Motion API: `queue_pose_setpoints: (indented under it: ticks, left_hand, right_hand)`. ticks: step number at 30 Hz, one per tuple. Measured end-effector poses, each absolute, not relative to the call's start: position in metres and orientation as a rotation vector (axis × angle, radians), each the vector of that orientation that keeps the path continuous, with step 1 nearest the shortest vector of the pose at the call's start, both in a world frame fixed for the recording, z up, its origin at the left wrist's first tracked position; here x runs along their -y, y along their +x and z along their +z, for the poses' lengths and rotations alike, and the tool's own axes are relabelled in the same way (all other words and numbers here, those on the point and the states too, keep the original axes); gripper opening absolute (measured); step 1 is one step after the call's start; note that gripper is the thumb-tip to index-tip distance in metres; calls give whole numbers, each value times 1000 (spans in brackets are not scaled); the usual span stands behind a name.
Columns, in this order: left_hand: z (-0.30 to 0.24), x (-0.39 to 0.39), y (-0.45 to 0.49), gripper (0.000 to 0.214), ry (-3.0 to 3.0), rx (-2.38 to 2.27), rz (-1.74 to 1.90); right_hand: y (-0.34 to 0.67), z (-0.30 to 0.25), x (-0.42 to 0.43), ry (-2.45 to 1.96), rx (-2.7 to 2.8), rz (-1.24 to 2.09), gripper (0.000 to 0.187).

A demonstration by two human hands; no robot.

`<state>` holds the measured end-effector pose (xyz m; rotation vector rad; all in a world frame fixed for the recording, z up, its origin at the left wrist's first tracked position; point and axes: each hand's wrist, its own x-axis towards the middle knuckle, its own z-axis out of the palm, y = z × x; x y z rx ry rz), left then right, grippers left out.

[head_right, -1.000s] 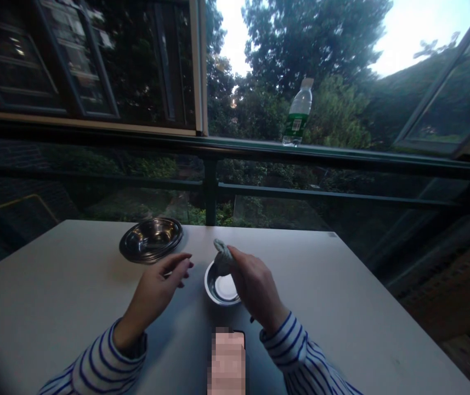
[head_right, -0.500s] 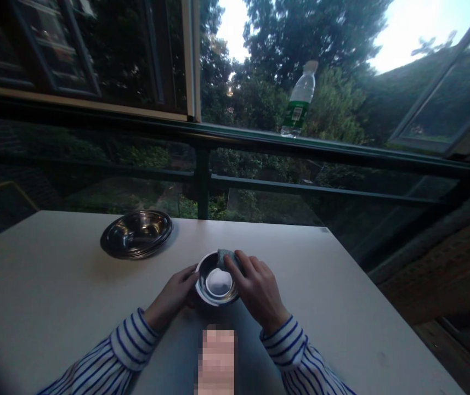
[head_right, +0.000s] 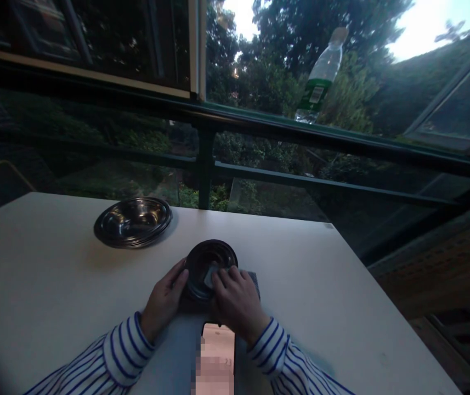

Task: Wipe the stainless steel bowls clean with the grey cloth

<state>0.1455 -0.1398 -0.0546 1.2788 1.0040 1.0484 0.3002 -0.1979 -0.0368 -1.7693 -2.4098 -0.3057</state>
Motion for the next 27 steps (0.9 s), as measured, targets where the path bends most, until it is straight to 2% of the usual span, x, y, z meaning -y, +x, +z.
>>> queue_pose_setpoints:
  ticks: [5, 12, 15, 22, 27]
  left_hand:
    - [-60, 143, 144, 41, 1324, -1067, 1026]
    - [-61, 140, 144, 41, 1275, -1088, 1008]
    - [-60, 138, 142, 40, 1264, -1075, 1012]
    - [-66, 134, 140, 42, 1250, -1099, 1008]
    - [-65, 135, 143, 40, 1256, -1131, 1014]
  right_hand:
    - [290, -29, 199, -1766, 2420, 31, 27]
    - [276, -24, 178, -1471, 2209, 490, 21]
    - [271, -26, 176, -1449, 2186, 448, 23]
    - [286, -27, 192, -1719, 2509, 22, 32]
    - [278, -26, 178, -1610, 2467, 162, 21]
